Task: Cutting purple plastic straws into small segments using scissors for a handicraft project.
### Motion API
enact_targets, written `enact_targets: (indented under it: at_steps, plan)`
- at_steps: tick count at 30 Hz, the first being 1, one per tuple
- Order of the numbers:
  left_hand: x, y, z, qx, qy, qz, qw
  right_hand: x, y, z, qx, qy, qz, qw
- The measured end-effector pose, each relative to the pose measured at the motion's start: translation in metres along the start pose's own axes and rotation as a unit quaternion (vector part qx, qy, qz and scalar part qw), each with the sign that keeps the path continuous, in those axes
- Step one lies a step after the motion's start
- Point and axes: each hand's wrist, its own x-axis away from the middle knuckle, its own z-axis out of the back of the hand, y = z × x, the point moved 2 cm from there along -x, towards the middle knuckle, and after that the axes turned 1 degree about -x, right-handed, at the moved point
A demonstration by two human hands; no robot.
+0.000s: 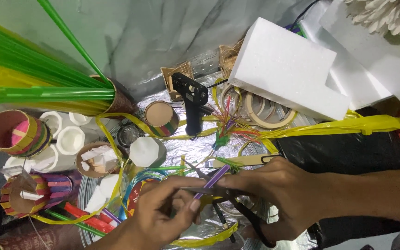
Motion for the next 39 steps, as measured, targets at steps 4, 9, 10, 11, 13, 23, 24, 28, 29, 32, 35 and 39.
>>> enact_targets:
  at_steps: [4, 9, 10, 11, 13, 23, 24, 28, 29, 32, 35, 39]
  plan:
    - [0.000, 0.006, -0.001, 0.008, 0.045, 0.159, 0.986, -0.002, -0.001, 0.000, 0.006, -0.021, -0.049, 0.999]
    - [0.003, -0.001, -0.001, 0.011, 0.053, 0.161, 0.986, 0.001, 0.003, -0.004, 0.013, -0.011, -0.037, 0.999]
    - [0.004, -0.002, -0.002, 0.015, 0.057, 0.164, 0.985, 0.002, 0.003, -0.004, 0.010, -0.009, -0.031, 0.999]
    - [0.004, -0.003, -0.002, 0.015, 0.057, 0.164, 0.985, 0.003, 0.004, -0.005, 0.010, -0.009, -0.032, 0.999]
    - [0.004, -0.004, -0.001, 0.033, 0.057, 0.181, 0.981, 0.005, 0.006, -0.005, 0.019, -0.010, -0.029, 0.999]
    - [0.004, -0.004, 0.001, 0.019, 0.047, 0.163, 0.985, 0.009, 0.013, -0.006, 0.009, -0.010, -0.003, 1.000]
    - [0.006, -0.005, 0.000, 0.049, 0.061, 0.167, 0.983, 0.008, 0.011, -0.005, 0.020, 0.004, 0.007, 1.000]
    - [0.003, -0.009, 0.001, -0.132, 0.081, -0.052, 0.987, 0.009, 0.012, -0.006, 0.015, 0.002, -0.040, 0.999]
    - [0.002, -0.008, 0.003, -0.133, 0.081, -0.052, 0.987, 0.008, 0.010, -0.007, 0.014, 0.002, -0.040, 0.999]
    - [-0.001, -0.001, 0.004, -0.229, 0.013, -0.113, 0.967, 0.002, 0.005, -0.006, 0.020, 0.019, -0.071, 0.997]
    - [-0.003, 0.008, 0.003, -0.289, -0.030, -0.043, 0.956, -0.003, 0.001, -0.007, -0.009, -0.005, -0.063, 0.998]
    - [-0.004, 0.019, 0.005, -0.394, -0.042, -0.051, 0.917, 0.001, 0.005, -0.011, 0.046, -0.021, -0.056, 0.997]
